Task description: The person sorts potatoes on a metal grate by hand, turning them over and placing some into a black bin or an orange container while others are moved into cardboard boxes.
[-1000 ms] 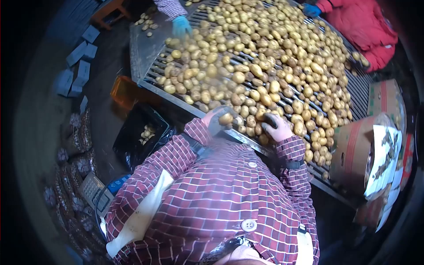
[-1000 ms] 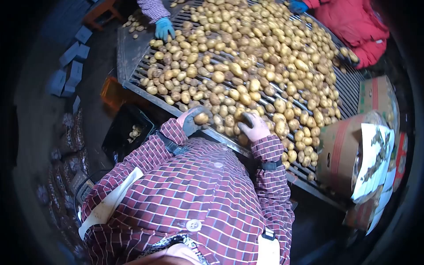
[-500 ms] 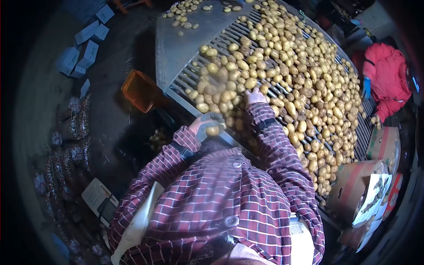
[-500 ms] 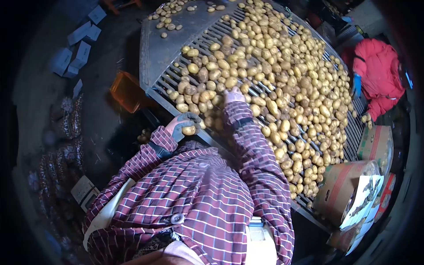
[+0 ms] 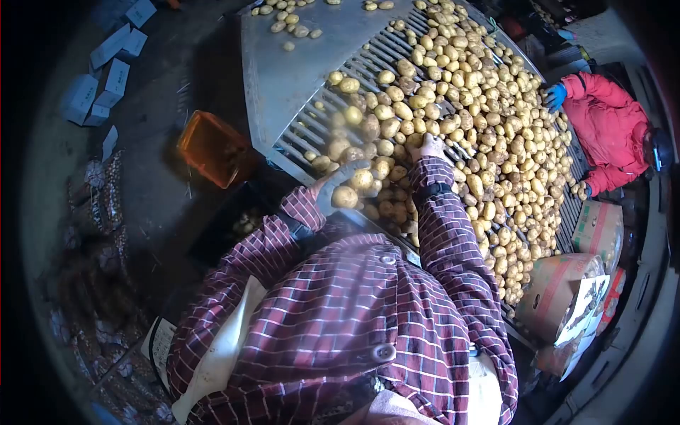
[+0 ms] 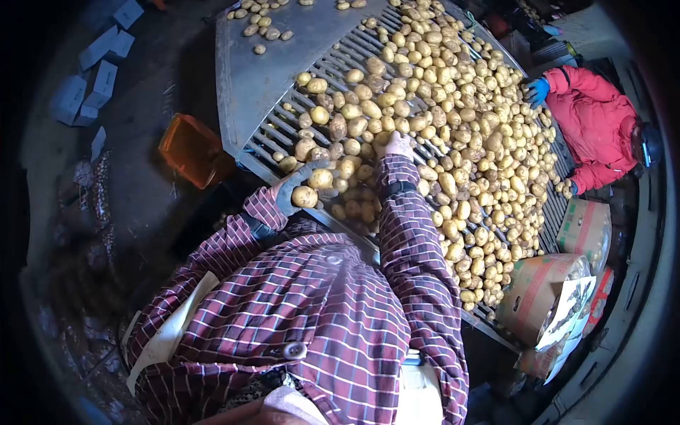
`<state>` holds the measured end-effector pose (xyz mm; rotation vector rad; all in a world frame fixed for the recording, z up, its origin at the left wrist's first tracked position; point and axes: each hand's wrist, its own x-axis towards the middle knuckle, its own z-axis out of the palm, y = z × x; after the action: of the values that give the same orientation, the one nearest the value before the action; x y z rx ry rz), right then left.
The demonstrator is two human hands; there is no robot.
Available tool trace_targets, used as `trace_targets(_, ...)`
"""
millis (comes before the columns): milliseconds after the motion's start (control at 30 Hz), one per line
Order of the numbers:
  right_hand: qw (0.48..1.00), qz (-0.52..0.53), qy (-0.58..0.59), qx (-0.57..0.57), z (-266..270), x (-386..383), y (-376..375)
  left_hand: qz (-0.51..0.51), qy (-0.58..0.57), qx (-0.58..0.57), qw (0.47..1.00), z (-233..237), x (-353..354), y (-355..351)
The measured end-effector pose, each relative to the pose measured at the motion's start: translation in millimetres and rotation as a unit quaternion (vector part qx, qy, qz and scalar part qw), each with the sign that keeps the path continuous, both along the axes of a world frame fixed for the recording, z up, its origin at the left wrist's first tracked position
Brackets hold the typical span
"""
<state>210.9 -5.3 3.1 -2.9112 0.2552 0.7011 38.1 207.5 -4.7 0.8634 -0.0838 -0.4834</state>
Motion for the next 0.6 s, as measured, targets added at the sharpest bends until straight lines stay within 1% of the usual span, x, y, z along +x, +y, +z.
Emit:
trace_targets(33,0.998,0.008,-0.059,0.031,-15.6,-3.9,-5.2,0.043,-0.018,-0.004,0.999,-9.3,-2.3,0.9)
trace_targets(100,0.991,0.019,-0.06,0.115,-17.0,-6.4,-8.3,0.035,0.121,-0.146,0.981,-4.1,9.0,14.5)
trace_targets(133,0.991,0.0,-0.102,0.082,-23.5,-11.5,-4.7,0.045,0.198,-0.12,0.972,4.3,14.1,19.9)
trace_targets(167,0.984,0.014,-0.121,0.13,-29.7,-8.9,-10.3,0.054,0.229,-0.07,0.969,19.7,18.8,22.0)
trace_targets(200,0.963,-0.066,-0.103,0.24,-48.5,-1.0,-19.7,0.058,0.201,-0.088,0.974,13.8,17.4,24.2)
trace_targets(233,0.924,-0.144,-0.083,0.346,-73.0,9.8,-33.0,0.064,0.172,-0.104,0.978,4.8,16.3,26.3)
trace_targets(267,0.864,-0.052,-0.068,0.497,-87.4,18.3,-49.9,0.078,0.137,-0.072,0.985,-7.5,16.2,26.1)
trace_targets(300,0.85,-0.064,0.04,0.522,-20.4,-4.8,-15.6,0.093,0.104,-0.039,0.989,-19.1,13.3,25.2)
trace_targets(333,0.818,0.002,0.071,0.571,-2.2,-20.6,5.6,0.05,0.076,-0.076,0.993,-25.8,1.5,33.8)
trace_targets(367,0.778,0.067,0.103,0.617,9.1,-33.3,25.6,0.028,0.082,-0.105,0.991,-22.3,-2.3,37.7)
trace_targets(400,0.829,0.127,0.105,0.535,25.6,-51.3,51.8,0.065,0.07,-0.057,0.994,-36.8,-6.4,35.8)
trace_targets(433,0.868,0.188,0.103,0.448,38.6,-68.8,75.5,0.102,0.058,-0.008,0.993,-51.1,-10.3,32.8)
trace_targets(467,0.871,0.274,0.048,0.405,47.8,-84.8,93.6,0.114,0.08,-0.055,0.989,-49.2,-16.6,39.0)
trace_targets(500,0.863,0.355,-0.01,0.36,52.1,-95.7,105.2,0.127,0.101,-0.102,0.981,-47.0,-22.6,45.4)
trace_targets(533,0.832,0.335,0.029,0.441,46.4,-99.0,109.3,0.14,0.121,-0.148,0.971,-44.2,-28.5,51.8)
trace_targets(567,0.794,0.31,0.069,0.518,40.0,-100.9,110.4,0.17,0.132,-0.157,0.964,-48.9,-43.3,64.2)
trace_targets(600,0.759,0.37,0.057,0.533,36.7,-96.8,112.6,0.197,0.144,-0.166,0.955,-54.4,-62.1,77.9)
